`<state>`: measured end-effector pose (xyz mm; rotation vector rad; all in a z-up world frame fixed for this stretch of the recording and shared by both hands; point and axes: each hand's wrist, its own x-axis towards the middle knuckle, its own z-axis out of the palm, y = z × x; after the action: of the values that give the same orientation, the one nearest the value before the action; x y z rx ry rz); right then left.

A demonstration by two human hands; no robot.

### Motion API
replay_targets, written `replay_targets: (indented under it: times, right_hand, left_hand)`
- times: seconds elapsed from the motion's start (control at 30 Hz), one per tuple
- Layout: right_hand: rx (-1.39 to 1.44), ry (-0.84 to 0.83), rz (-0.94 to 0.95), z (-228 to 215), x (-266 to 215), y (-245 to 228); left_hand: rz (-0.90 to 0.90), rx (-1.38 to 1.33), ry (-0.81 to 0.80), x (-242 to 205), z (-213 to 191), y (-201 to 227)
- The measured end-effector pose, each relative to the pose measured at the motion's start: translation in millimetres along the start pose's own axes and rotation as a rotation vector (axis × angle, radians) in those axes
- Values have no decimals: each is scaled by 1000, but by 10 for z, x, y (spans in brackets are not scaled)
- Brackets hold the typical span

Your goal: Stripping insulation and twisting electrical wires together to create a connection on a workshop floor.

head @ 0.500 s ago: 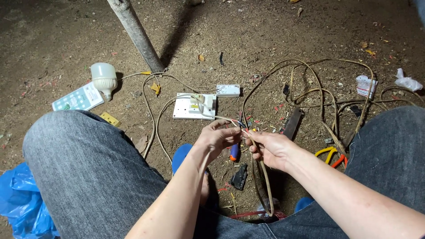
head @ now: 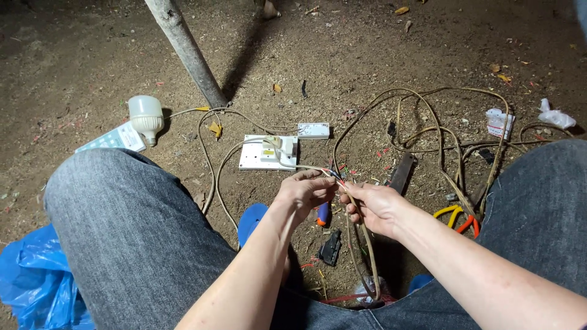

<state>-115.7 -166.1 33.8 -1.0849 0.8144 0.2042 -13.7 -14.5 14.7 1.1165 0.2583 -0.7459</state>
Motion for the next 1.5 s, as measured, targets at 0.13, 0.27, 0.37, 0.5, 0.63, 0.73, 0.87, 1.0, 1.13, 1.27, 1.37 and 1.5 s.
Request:
replay_targets:
  times: [0.13,0.27,0.37,0.5,0.63,0.73,0.87,1.0,1.13,1.27,1.37,1.5]
  right_hand:
    - [-23,12,3,-45,124,79]
    - [-12,32,12,-24,35,33]
    - [-29,41,17,-55,131,55]
    - [-222,134,5,-190,267,54]
    - [-375,203,-81,-206,34,-227]
    - [-373,190,-119,37,-505,-511]
    - [-437,261,-176,-219,-103,-272]
    - [-470,312,-185,-397,382,34]
    - [-404,236,-162,-298,341,70]
    - [-261,193,-134,-14,-65,-92]
    - [-227,181,-125,-125,93,-25]
    - [-188,206,-124,-140,90,-42]
  left_hand:
    - [-32,-47,24,5,48,-73]
    - [-49,-3,15,-25,133,-45]
    - [-56,36,34,102,144,-100]
    - [-110,50,135,543,95,-319]
    - [-40,18,219,881,110,-507]
    - [-35,-5,196,510,305,-307]
    - [-64,-76,202,701,369,-458]
    - [-21,-120,162,562,373,-444]
    - [-1,-168,110,201,422,-246]
    - [86,-117,133,71,436,-224]
    - [112,-72,97,3,438,-207]
    - [130,-79,83,-108,545,-137]
